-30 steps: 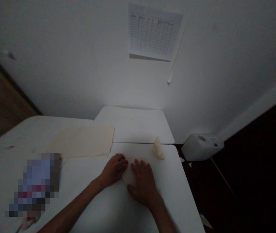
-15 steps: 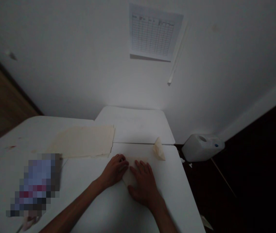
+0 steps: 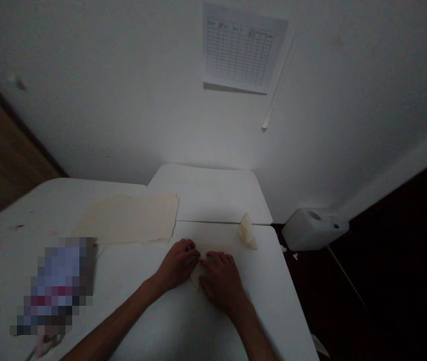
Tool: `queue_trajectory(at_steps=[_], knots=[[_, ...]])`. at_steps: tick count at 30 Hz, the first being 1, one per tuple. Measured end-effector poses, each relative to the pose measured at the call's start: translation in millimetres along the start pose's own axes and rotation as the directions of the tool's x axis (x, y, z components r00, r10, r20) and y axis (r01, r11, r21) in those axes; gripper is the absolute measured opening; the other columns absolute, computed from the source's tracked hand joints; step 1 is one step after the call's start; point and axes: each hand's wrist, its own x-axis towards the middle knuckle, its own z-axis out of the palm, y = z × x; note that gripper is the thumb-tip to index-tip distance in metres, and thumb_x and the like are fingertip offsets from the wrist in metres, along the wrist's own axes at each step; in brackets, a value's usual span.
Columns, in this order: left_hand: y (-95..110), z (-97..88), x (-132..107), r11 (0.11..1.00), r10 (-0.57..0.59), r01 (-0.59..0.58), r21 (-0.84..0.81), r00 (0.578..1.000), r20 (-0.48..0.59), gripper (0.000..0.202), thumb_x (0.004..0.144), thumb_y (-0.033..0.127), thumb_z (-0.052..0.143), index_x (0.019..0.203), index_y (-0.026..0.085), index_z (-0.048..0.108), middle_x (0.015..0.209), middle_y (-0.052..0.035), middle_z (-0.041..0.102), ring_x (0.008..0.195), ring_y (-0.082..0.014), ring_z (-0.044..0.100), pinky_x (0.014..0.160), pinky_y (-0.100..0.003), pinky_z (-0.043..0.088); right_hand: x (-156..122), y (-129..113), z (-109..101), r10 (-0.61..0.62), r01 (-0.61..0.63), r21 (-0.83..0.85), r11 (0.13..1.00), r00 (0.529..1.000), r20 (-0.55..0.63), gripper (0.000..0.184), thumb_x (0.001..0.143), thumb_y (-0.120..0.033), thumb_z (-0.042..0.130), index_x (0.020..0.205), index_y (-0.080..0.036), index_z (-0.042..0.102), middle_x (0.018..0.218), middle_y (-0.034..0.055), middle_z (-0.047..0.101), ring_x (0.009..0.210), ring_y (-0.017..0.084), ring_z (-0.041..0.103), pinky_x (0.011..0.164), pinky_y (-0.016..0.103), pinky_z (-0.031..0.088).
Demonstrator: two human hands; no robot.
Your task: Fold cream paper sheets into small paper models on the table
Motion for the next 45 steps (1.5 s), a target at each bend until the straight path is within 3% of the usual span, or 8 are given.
queue_trajectory(at_steps=[4,11,26,42,45], knots=[[0,0.5,0,1.000,0.002,-0.002,0.010,1.000,0.006,0.007,0.086,0.018,0.056,0.082,0.020,0.062,0.093,-0.0068,0.054,0.089,-0.0223,0.050,0.078,-0.037,0.042,4,1,0,0.001,-0.001,-0.010,1.000,1.000,0.010,0.051,0.080,-0.035,0.062,0.129,-0.028,0.052,0.133,0.0057,0.050,0.119,0.026,0.043,0.103,0.041,0.028],[0,0.7,0,1.000,0.006,-0.006,0.010,1.000,-0.004,0.008,0.087,0.019,0.056,0.084,0.021,0.063,0.093,-0.0066,0.054,0.089,-0.0221,0.050,0.078,-0.037,0.042,6,0,-7,0.000,0.000,-0.002,1.000,1.000,0.029,0.051,0.079,-0.039,0.064,0.127,-0.028,0.052,0.131,0.0060,0.051,0.117,0.026,0.044,0.101,0.040,0.031],[1,-0.9,0,1.000,0.003,-0.003,0.007,1.000,0.005,0.010,0.087,0.019,0.054,0.084,0.021,0.063,0.094,-0.0066,0.054,0.089,-0.0221,0.050,0.078,-0.037,0.042,9,4,-14,-0.034,0.037,-0.031,0.999,0.994,0.101,0.077,0.069,-0.052,0.070,0.137,-0.028,0.043,0.135,0.0071,0.048,0.120,0.030,0.041,0.102,0.044,0.027],[-1,-0.1,0,1.000,-0.002,0.002,-0.002,1.000,-0.002,0.011,0.088,0.020,0.054,0.086,0.021,0.064,0.093,-0.0073,0.055,0.088,-0.0223,0.051,0.078,-0.037,0.043,9,5,-16,-0.041,0.044,-0.029,0.999,0.995,0.085,0.075,0.065,-0.051,0.073,0.132,-0.028,0.049,0.132,0.0052,0.051,0.118,0.029,0.043,0.101,0.042,0.029],[-1,-4.4,-6,1.000,-0.002,0.002,-0.013,0.999,-0.047,0.013,0.088,0.018,0.053,0.092,0.021,0.065,0.098,-0.0082,0.056,0.094,-0.0239,0.051,0.082,-0.040,0.042,10,5,-17,-0.040,0.042,-0.021,0.999,0.995,0.095,0.075,0.065,-0.051,0.073,0.131,-0.028,0.049,0.133,0.0056,0.050,0.118,0.029,0.043,0.100,0.041,0.030]])
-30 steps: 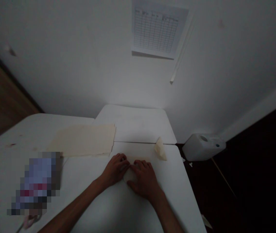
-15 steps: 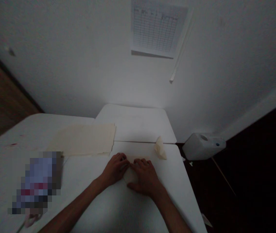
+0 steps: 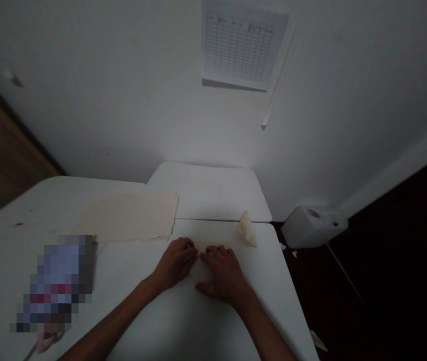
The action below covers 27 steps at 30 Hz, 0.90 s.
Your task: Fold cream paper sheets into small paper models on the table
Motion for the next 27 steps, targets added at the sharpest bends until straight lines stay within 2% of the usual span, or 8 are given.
queue_trajectory(at_steps=[3,8,11,14,21,27], knots=[[2,-7.3,-17,0.999,0.034,-0.033,0.016,0.998,-0.047,0.022,0.085,0.013,0.051,0.101,0.022,0.064,0.105,-0.0098,0.055,0.099,-0.0263,0.048,0.086,-0.044,0.040,0,0,-1,0.007,-0.007,0.003,1.000,1.000,0.010,0.074,0.065,-0.052,0.073,0.131,-0.028,0.049,0.133,0.0062,0.050,0.118,0.029,0.043,0.099,0.042,0.030],[14,-18.2,-47,0.991,0.137,-0.136,-0.012,0.982,0.134,0.036,0.082,0.010,0.049,0.111,0.025,0.063,0.092,-0.0084,0.054,0.088,-0.0249,0.048,0.079,-0.042,0.041,1,1,2,-0.005,0.005,-0.005,1.000,1.000,0.002,0.075,0.065,-0.053,0.073,0.131,-0.027,0.049,0.135,0.0063,0.049,0.120,0.030,0.042,0.100,0.042,0.029],[21,-21.7,-51,0.989,0.146,-0.144,-0.028,0.965,0.217,0.037,0.083,0.011,0.048,0.114,0.027,0.062,0.091,-0.0084,0.053,0.085,-0.0246,0.047,0.076,-0.041,0.042,0,2,4,-0.016,0.016,-0.010,1.000,1.000,-0.007,0.073,0.068,-0.054,0.071,0.132,-0.027,0.049,0.134,0.0073,0.049,0.119,0.030,0.042,0.100,0.043,0.029],[23,-23.6,-50,0.986,0.164,-0.158,-0.046,0.952,0.257,0.041,0.084,0.013,0.048,0.120,0.029,0.060,0.091,-0.0080,0.052,0.085,-0.0247,0.047,0.076,-0.041,0.042,-1,3,5,-0.024,0.023,-0.007,1.000,0.999,-0.026,0.068,0.073,-0.058,0.065,0.132,-0.026,0.049,0.134,0.0078,0.050,0.119,0.030,0.042,0.100,0.043,0.030],[23,-23.0,-50,0.984,0.178,-0.174,-0.038,0.946,0.271,0.044,0.084,0.013,0.049,0.122,0.032,0.059,0.092,-0.0073,0.052,0.090,-0.0257,0.047,0.081,-0.043,0.041,0,4,8,-0.029,0.028,-0.011,1.000,0.998,-0.048,0.069,0.074,-0.063,0.063,0.131,-0.026,0.050,0.133,0.0084,0.050,0.119,0.030,0.042,0.100,0.043,0.030],[24,-16.7,-55,0.990,0.130,-0.140,0.032,0.968,0.212,0.041,0.082,0.015,0.053,0.120,0.029,0.061,0.086,-0.0067,0.054,0.088,-0.0257,0.048,0.088,-0.048,0.040,0,6,9,-0.018,0.018,0.010,1.000,0.999,-0.036,0.072,0.069,-0.058,0.070,0.131,-0.028,0.049,0.133,0.0059,0.050,0.119,0.029,0.042,0.101,0.042,0.030]])
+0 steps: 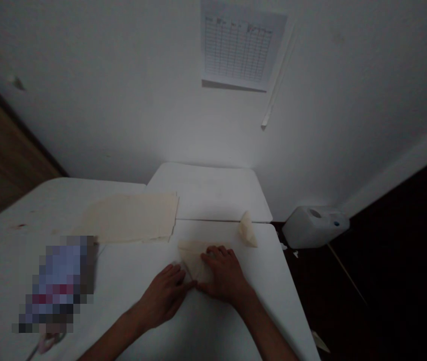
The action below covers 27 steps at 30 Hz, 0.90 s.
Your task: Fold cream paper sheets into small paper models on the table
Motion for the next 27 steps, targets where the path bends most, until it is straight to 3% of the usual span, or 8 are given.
queue_trajectory(at_steps=[11,27], knots=[[-8,-0.7,-1,0.980,-0.145,0.162,0.115,0.979,-0.140,0.037,0.081,0.015,0.052,0.113,0.026,0.066,0.087,-0.0081,0.057,0.092,-0.0280,0.050,0.088,-0.050,0.041,-1,-1,-3,0.018,-0.019,0.014,1.000,0.999,0.028,0.076,0.064,-0.053,0.075,0.132,-0.030,0.048,0.135,0.0049,0.048,0.121,0.029,0.040,0.101,0.042,0.028],[-31,-6.3,1,0.907,-0.285,0.324,0.269,0.942,-0.175,0.034,0.085,0.017,0.050,0.114,0.022,0.066,0.093,-0.0113,0.063,0.096,-0.0296,0.055,0.084,-0.045,0.044,0,-1,-4,0.034,-0.035,0.020,0.999,0.998,0.057,0.077,0.064,-0.053,0.074,0.133,-0.030,0.047,0.136,0.0051,0.048,0.122,0.029,0.039,0.102,0.042,0.027]])
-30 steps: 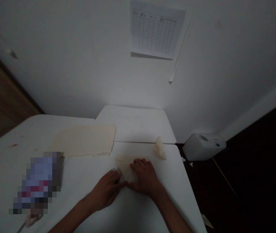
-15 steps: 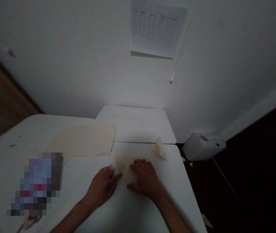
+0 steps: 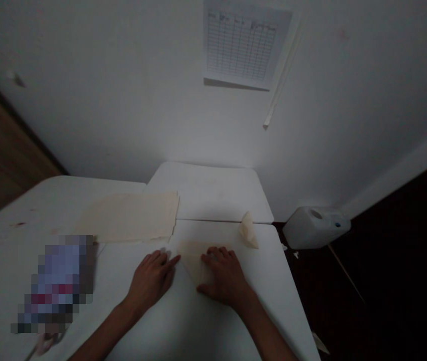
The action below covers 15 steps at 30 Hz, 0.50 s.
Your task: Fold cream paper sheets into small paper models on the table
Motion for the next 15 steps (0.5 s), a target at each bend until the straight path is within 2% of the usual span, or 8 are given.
queue_trajectory(at_steps=[7,9,12,15], knots=[[-2,2.1,1,0.994,-0.078,0.081,0.069,0.996,-0.043,0.033,0.085,0.018,0.049,0.114,0.016,0.063,0.099,-0.0137,0.062,0.096,-0.0305,0.054,0.084,-0.047,0.046,-1,-1,-1,0.007,-0.007,-0.008,1.000,1.000,0.011,0.077,0.066,-0.053,0.073,0.134,-0.029,0.046,0.137,0.0056,0.047,0.123,0.029,0.038,0.103,0.042,0.026],[0,3.8,-1,0.997,-0.053,0.057,0.050,0.995,-0.089,0.032,0.086,0.017,0.048,0.114,0.014,0.062,0.102,-0.0144,0.061,0.097,-0.0298,0.055,0.084,-0.047,0.047,-1,-1,0,0.010,-0.010,-0.003,1.000,1.000,0.005,0.077,0.065,-0.052,0.073,0.134,-0.030,0.046,0.138,0.0051,0.047,0.123,0.029,0.039,0.103,0.042,0.026],[5,6.9,-4,0.989,0.127,-0.136,-0.059,0.982,-0.140,0.033,0.088,0.014,0.045,0.119,0.016,0.059,0.118,-0.0147,0.058,0.110,-0.0290,0.053,0.092,-0.045,0.047,-1,1,3,0.020,-0.020,0.011,1.000,1.000,-0.011,0.080,0.064,-0.052,0.074,0.135,-0.028,0.045,0.139,0.0054,0.047,0.125,0.029,0.038,0.104,0.042,0.026],[12,5.7,-4,0.929,0.318,-0.327,-0.175,0.945,-0.074,0.036,0.091,0.016,0.044,0.125,0.020,0.055,0.133,-0.0116,0.052,0.121,-0.0273,0.048,0.098,-0.044,0.045,-2,3,7,0.030,-0.029,0.043,0.999,0.999,-0.033,0.089,0.064,-0.052,0.074,0.141,-0.024,0.038,0.140,0.0081,0.046,0.126,0.029,0.038,0.105,0.041,0.025]])
